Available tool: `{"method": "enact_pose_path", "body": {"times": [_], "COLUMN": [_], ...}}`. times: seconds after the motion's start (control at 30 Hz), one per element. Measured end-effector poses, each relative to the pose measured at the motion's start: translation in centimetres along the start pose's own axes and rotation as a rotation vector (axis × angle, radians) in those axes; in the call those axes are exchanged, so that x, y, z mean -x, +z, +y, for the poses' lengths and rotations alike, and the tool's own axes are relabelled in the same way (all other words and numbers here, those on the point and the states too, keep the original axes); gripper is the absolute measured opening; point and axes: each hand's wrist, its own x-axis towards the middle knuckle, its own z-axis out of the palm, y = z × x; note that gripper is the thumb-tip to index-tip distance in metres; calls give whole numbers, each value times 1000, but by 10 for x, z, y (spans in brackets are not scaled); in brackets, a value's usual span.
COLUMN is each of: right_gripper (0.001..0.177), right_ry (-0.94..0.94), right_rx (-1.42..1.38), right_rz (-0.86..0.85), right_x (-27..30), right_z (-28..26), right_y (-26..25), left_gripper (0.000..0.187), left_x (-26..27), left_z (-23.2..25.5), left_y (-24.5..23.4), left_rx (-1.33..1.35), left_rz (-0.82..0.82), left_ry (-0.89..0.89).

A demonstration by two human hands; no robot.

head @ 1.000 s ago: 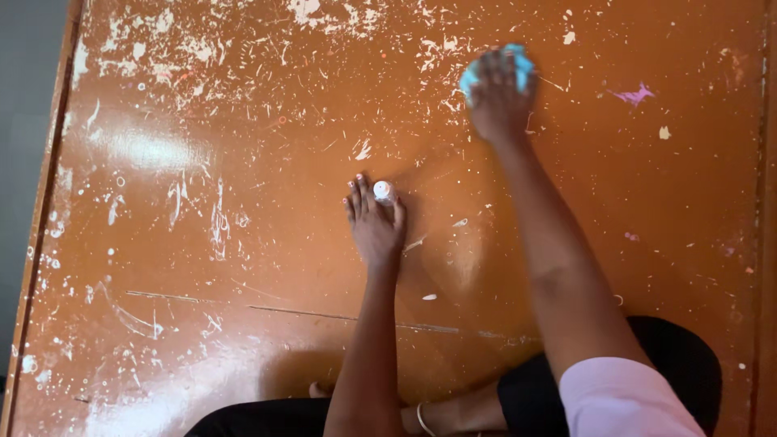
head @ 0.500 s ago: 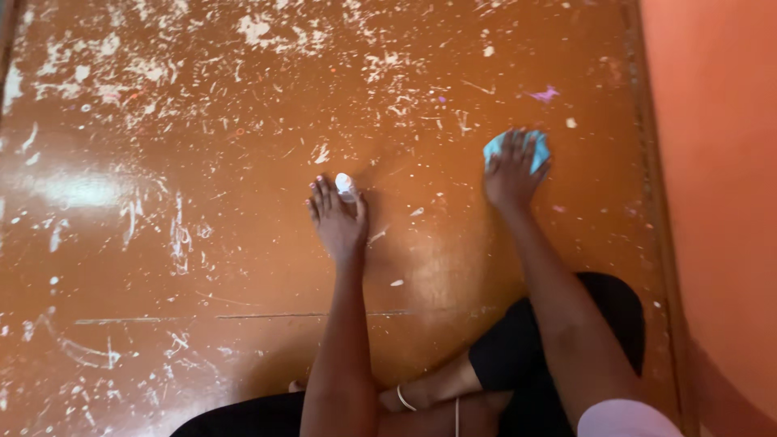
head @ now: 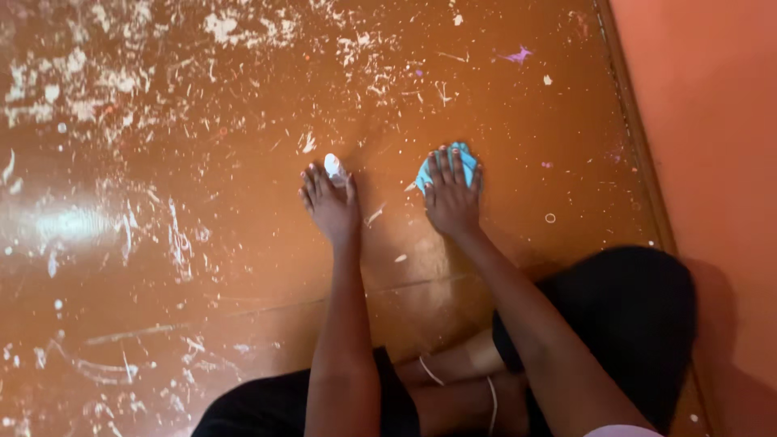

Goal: The person sits cross-legged on a bed and cleans a large orange surface using a blue cloth and a white bottle. They repeatedly apply liquid from the bottle and wipe the surface in circular and back-and-forth motions.

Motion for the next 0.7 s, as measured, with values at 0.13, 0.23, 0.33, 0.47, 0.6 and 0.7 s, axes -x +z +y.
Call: {"method": "enact_pose_path", "body": {"times": [0.13, 0.23, 0.33, 0.47, 0.6, 0.7], "right_gripper": [61, 58, 59, 60, 60, 60], "right_ry": [-81, -182, -197, -220, -125, 24], "right_rx": [-13, -65, -50, -34, -46, -74], "right_rz": [-2, 37, -63, -71, -81, -99], "right_x": [-37, -64, -104, -164, -196, -185], "right_z": [4, 15, 26, 56, 112, 163], "right_y": [2, 11, 22, 42, 49, 38], "left_gripper": [75, 75, 77, 78, 75, 73], "left_x": [-1, 1, -1, -2, -2, -2], "left_z": [10, 14, 18, 22, 24, 26], "left_y": [-2, -5, -8, -6, -2, -4], "left_rx": [-40, -29, -43, -85, -115, -114], "left_rz": [5, 8, 14, 7, 21, 16], "left_ry": [-22, -32, -56, -76, -121, -98]}}
